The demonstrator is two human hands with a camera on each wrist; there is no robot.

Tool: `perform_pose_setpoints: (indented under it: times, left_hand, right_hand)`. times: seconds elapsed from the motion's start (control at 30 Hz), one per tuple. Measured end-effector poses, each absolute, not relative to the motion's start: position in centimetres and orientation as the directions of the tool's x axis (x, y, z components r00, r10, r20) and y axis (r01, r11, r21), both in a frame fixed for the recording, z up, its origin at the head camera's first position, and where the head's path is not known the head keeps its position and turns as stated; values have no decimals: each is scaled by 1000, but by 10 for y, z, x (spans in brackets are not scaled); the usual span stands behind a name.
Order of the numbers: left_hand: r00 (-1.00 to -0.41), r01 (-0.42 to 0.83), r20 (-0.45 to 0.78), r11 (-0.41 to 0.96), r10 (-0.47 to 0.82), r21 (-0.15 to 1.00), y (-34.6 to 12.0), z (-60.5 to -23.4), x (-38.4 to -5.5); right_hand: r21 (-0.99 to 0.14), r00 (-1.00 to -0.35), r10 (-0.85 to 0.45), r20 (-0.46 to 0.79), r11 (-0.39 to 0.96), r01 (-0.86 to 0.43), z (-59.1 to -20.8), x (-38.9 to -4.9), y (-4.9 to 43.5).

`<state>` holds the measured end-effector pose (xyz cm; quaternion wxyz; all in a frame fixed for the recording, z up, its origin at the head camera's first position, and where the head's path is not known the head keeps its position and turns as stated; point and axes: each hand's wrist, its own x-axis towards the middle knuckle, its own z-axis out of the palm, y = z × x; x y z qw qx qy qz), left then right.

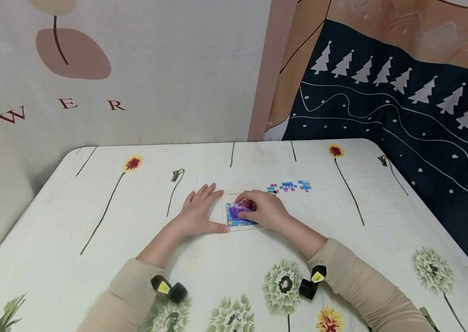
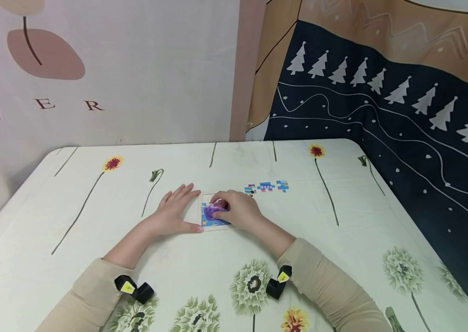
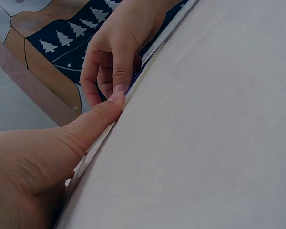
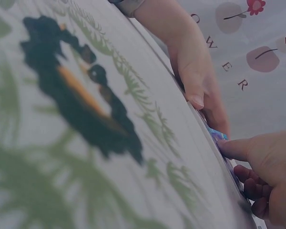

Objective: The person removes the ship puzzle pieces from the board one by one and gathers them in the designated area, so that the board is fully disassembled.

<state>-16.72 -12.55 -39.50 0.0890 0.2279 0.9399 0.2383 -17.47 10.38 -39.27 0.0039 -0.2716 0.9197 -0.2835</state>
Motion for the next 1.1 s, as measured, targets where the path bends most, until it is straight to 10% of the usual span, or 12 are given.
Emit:
perform_pose_setpoints:
  times: [1.1]
  left_hand:
    - [-900, 361, -32, 785, 435, 503, -124, -397, -166]
  right_hand:
    - [-827, -913, -381, 148, 459, -326, -396, -177, 102]
